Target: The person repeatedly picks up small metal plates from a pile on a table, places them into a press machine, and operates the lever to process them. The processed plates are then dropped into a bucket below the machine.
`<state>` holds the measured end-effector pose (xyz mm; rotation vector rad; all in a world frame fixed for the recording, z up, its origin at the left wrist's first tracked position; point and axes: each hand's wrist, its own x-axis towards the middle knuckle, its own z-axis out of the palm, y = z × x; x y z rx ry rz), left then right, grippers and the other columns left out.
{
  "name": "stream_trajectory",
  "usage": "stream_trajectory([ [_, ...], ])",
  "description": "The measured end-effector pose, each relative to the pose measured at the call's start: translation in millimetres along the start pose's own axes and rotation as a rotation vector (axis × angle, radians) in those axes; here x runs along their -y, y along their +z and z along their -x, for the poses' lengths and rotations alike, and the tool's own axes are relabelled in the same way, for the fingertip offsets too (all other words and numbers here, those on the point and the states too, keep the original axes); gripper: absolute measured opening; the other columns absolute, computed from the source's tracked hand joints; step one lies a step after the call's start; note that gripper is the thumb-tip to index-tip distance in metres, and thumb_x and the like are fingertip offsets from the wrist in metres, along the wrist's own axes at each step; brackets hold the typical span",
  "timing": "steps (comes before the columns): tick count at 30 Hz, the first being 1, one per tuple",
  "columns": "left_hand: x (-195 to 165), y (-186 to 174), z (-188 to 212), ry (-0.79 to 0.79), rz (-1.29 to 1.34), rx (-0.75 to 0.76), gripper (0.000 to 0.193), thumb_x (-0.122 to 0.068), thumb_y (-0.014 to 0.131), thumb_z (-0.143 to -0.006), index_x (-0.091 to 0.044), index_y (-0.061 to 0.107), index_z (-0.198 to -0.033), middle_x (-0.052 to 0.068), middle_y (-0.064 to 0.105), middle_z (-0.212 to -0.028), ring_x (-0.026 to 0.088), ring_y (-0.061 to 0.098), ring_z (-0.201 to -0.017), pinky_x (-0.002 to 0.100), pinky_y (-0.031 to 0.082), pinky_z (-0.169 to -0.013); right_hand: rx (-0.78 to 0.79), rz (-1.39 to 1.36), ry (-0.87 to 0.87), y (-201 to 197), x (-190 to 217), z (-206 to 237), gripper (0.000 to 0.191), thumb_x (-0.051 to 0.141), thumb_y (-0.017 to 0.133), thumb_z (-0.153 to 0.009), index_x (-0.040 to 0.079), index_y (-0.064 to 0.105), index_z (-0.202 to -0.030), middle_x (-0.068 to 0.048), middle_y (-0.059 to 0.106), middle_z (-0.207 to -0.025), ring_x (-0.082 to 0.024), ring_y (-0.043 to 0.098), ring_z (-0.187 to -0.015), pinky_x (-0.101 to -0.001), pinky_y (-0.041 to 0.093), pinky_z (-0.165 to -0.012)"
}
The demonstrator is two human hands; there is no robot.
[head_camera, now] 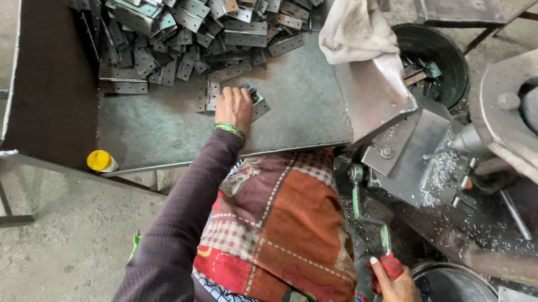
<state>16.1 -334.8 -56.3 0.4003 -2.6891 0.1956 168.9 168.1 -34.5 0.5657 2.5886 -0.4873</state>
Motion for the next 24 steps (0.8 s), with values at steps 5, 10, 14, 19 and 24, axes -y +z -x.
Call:
stream_trajectory([
  [5,11.8,-1.1,-4.6,0.056,0.031,-0.120,0.004,-0.016,0.063,-0.088,-0.012,0.062,-0.090,0.007,0.065,-0.087,0.025,0.061,-0.091,0.038,0.052,-0.076,-0.027,0.019,-0.013,7.6,-11.2,-9.2,0.078,0.076,0.066,-0.075,0.007,0.072,-0.109,-0.023,0.079,-0.097,-0.045,0.074,-0.099,-0.0488,0.056,-0.088],
  [10,12.9,-15.4,1.1,-0.026,0.362,-0.068,0.010,-0.013,0.064,-0.084,-0.007,0.061,-0.090,0.013,0.067,-0.087,0.035,0.064,-0.088,0.047,0.053,-0.076,-0.061,0.024,-0.031,13.0,-18.2,-14.3,0.081,0.077,0.066,-0.074,0.006,0.069,-0.115,-0.027,0.076,-0.104,-0.047,0.072,-0.103,-0.0503,0.055,-0.090],
  [14,-33.2,-50.4,26.6,-0.131,0.793,0.091,0.017,-0.022,0.069,-0.087,-0.005,0.067,-0.092,0.023,0.069,-0.083,0.045,0.067,-0.080,0.055,0.053,-0.072,-0.092,-0.002,-0.069,14.6,-20.7,-13.3,0.082,0.077,0.066,-0.074,0.006,0.068,-0.115,-0.028,0.075,-0.107,-0.046,0.071,-0.105,-0.0495,0.056,-0.090],
  [19,-178.6,-90.3,58.6,-0.025,1.233,0.293,0.025,-0.024,0.068,-0.088,-0.007,0.071,-0.106,0.023,0.074,-0.097,0.045,0.070,-0.091,0.052,0.056,-0.078,-0.065,-0.022,-0.014,10.7,-18.1,-4.6,0.082,0.078,0.066,-0.073,0.010,0.067,-0.118,-0.026,0.075,-0.109,-0.044,0.071,-0.108,-0.0493,0.055,-0.091],
  [24,-286.7,-124.5,70.6,-0.192,1.239,0.233,0.030,-0.023,0.070,-0.092,-0.003,0.063,-0.113,0.025,0.067,-0.106,0.049,0.066,-0.092,0.056,0.053,-0.078,-0.034,-0.026,0.043,3.2,-14.1,2.6,0.078,0.075,0.067,-0.075,0.014,0.065,-0.123,-0.020,0.076,-0.112,-0.041,0.071,-0.108,-0.0476,0.055,-0.092],
])
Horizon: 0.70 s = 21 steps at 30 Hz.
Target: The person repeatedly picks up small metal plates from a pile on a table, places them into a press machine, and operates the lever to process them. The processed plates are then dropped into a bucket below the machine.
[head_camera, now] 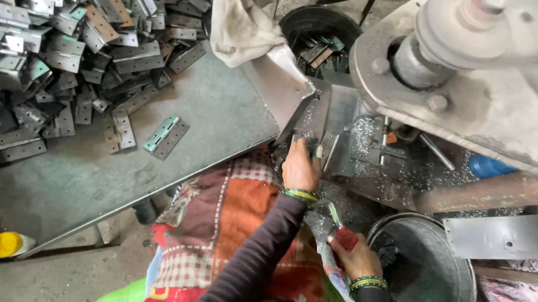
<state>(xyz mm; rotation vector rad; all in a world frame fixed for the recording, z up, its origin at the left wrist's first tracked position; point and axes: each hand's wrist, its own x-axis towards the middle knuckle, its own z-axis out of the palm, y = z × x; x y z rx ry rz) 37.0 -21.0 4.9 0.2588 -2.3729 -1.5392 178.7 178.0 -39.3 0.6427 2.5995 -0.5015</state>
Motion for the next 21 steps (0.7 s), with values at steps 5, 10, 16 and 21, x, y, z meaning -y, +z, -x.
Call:
stream_trajectory([
  [5,-10.9,-9.6,9.8,0.059,-0.184,0.123,0.036,-0.016,0.065,-0.086,-0.004,0.059,-0.120,0.021,0.058,-0.123,0.043,0.065,-0.097,0.054,0.053,-0.081,-0.040,-0.128,-0.093,4.2,-2.0,0.2,0.072,0.071,0.068,-0.074,0.014,0.069,-0.118,-0.012,0.079,-0.113,-0.034,0.073,-0.110,-0.0441,0.056,-0.092],
  [10,-3.4,-16.3,8.5,0.523,-0.391,0.226,0.058,-0.044,0.067,-0.091,0.001,0.060,-0.128,0.018,0.056,-0.144,0.036,0.054,-0.125,0.061,0.035,-0.108,0.018,-0.071,-0.044,-3.3,2.0,0.8,0.077,0.072,0.070,-0.073,0.009,0.067,-0.118,-0.020,0.077,-0.110,-0.038,0.073,-0.109,-0.0441,0.056,-0.094],
  [16,-3.4,13.1,1.3,0.463,-0.517,0.202,0.061,-0.045,0.065,-0.090,-0.005,0.061,-0.135,0.011,0.058,-0.147,0.032,0.045,-0.143,0.069,0.002,-0.123,0.075,0.176,-0.038,-47.4,10.5,-3.9,0.082,0.076,0.060,-0.079,0.006,0.060,-0.123,-0.027,0.075,-0.106,-0.046,0.072,-0.103,-0.0505,0.057,-0.090],
  [21,-1.7,26.6,-7.5,0.409,-0.536,0.250,0.053,-0.037,0.064,-0.090,-0.008,0.062,-0.133,0.011,0.058,-0.146,0.031,0.046,-0.143,0.069,0.004,-0.123,-0.006,0.124,-0.034,-8.0,-4.2,1.1,0.080,0.075,0.064,-0.079,0.008,0.060,-0.123,-0.030,0.073,-0.102,-0.048,0.070,-0.099,-0.0531,0.055,-0.086],
])
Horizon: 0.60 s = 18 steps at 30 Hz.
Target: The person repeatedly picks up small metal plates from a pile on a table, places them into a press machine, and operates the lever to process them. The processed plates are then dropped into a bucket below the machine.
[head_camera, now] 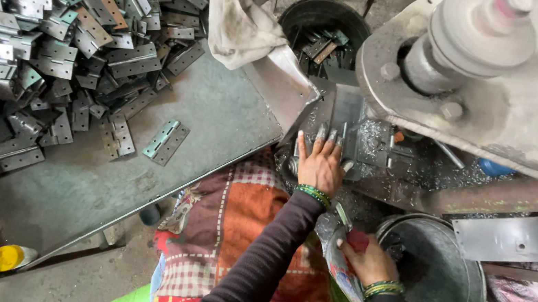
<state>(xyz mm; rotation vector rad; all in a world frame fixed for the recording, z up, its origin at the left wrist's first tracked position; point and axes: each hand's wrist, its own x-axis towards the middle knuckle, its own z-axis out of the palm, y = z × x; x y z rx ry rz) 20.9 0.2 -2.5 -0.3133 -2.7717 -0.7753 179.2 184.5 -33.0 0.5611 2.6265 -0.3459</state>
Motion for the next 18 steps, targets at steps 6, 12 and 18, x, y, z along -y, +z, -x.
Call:
stream_trajectory([
  [6,11.8,0.8,3.4,0.018,0.025,0.000,0.048,-0.027,0.060,-0.092,-0.009,0.063,-0.137,0.008,0.060,-0.143,0.029,0.046,-0.142,0.071,0.004,-0.125,-0.065,-0.247,-0.025,62.6,-6.3,-9.6,0.068,0.065,0.069,-0.076,0.012,0.067,-0.118,-0.023,0.077,-0.102,-0.043,0.073,-0.094,-0.0511,0.057,-0.082],
  [12,9.1,4.5,6.2,0.035,0.014,-0.043,0.047,-0.025,0.058,-0.089,-0.010,0.065,-0.133,0.008,0.061,-0.142,0.028,0.045,-0.145,0.071,0.004,-0.123,0.037,-0.234,-0.026,8.1,-4.3,-12.1,0.072,0.069,0.072,-0.072,0.010,0.073,-0.114,-0.018,0.080,-0.104,-0.035,0.077,-0.100,-0.0443,0.058,-0.087],
  [18,1.7,14.1,-11.5,-0.003,-0.101,0.042,0.043,-0.021,0.049,-0.097,-0.010,0.062,-0.137,0.008,0.059,-0.145,0.026,0.043,-0.145,0.071,0.001,-0.124,-0.037,-0.051,-0.005,15.6,-9.3,-10.5,0.083,0.075,0.069,-0.075,0.009,0.067,-0.123,-0.025,0.075,-0.107,-0.042,0.072,-0.103,-0.0475,0.057,-0.089],
])
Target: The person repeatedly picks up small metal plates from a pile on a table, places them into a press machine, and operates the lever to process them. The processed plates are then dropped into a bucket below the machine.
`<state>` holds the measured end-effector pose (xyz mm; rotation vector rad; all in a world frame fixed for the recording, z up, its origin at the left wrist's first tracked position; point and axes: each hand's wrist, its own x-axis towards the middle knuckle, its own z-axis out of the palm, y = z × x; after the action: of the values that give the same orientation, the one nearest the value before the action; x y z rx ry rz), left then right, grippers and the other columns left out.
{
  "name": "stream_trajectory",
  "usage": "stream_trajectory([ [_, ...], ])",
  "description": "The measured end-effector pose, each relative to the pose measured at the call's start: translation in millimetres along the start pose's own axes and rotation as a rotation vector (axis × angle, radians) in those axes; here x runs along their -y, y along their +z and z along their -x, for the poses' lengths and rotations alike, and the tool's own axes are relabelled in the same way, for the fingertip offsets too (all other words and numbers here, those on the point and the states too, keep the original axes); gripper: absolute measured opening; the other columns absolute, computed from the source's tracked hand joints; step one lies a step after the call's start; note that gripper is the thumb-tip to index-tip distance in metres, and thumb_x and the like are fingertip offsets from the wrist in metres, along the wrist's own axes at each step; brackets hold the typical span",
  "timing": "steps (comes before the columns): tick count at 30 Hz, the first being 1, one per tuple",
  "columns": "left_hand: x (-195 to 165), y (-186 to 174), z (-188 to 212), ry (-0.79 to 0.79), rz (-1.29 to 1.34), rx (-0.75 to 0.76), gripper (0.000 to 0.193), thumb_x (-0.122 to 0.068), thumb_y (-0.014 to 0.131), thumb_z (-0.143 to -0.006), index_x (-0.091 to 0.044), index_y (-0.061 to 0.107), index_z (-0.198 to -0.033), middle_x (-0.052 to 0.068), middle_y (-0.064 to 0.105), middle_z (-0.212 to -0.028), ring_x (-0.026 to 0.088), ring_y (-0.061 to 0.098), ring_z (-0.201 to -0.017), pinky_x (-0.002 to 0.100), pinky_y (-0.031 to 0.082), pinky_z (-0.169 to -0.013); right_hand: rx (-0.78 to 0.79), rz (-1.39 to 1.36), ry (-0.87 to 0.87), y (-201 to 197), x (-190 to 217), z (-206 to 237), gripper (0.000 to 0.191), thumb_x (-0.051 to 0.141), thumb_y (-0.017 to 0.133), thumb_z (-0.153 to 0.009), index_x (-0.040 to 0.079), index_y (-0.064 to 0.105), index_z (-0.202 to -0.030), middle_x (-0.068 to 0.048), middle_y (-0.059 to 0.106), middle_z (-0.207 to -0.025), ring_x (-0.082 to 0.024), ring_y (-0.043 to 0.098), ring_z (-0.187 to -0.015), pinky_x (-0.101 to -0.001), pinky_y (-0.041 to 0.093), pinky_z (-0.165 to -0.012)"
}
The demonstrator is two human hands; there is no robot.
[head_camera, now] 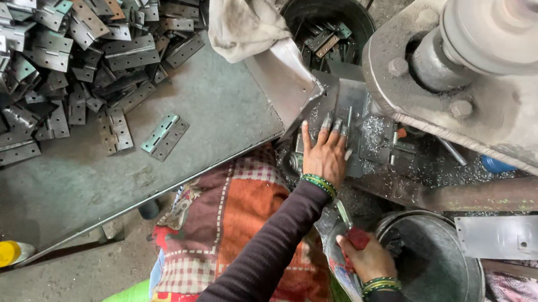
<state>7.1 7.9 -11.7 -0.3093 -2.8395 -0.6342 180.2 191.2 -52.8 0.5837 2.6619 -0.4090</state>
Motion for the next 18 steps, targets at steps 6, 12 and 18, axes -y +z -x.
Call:
stream_trajectory([
  [6,8.6,6.9,2.8,-0.002,0.041,-0.031,0.046,-0.019,0.043,-0.101,-0.011,0.061,-0.143,0.006,0.058,-0.146,0.024,0.043,-0.146,0.069,0.001,-0.127,-0.050,-0.151,-0.039,49.6,-4.7,-4.9,0.067,0.061,0.070,-0.078,0.012,0.068,-0.124,-0.024,0.075,-0.108,-0.044,0.070,-0.103,-0.0513,0.055,-0.087],
  [12,5.1,10.5,-3.9,-0.023,0.016,0.044,0.049,-0.018,0.044,-0.099,-0.010,0.055,-0.146,0.007,0.054,-0.149,0.025,0.041,-0.148,0.069,-0.001,-0.125,0.183,-0.077,0.033,-29.8,13.1,4.3,0.071,0.068,0.069,-0.079,0.006,0.069,-0.113,-0.025,0.076,-0.099,-0.043,0.072,-0.097,-0.0495,0.056,-0.087],
  [18,1.7,18.0,-26.8,0.006,-0.150,0.062,0.060,-0.021,0.048,-0.092,-0.012,0.048,-0.151,0.008,0.046,-0.157,0.025,0.037,-0.149,0.057,0.004,-0.125,0.048,-0.060,-0.013,-9.6,4.7,2.1,0.073,0.067,0.070,-0.079,0.004,0.064,-0.115,-0.026,0.076,-0.098,-0.042,0.073,-0.094,-0.0481,0.057,-0.086],
])
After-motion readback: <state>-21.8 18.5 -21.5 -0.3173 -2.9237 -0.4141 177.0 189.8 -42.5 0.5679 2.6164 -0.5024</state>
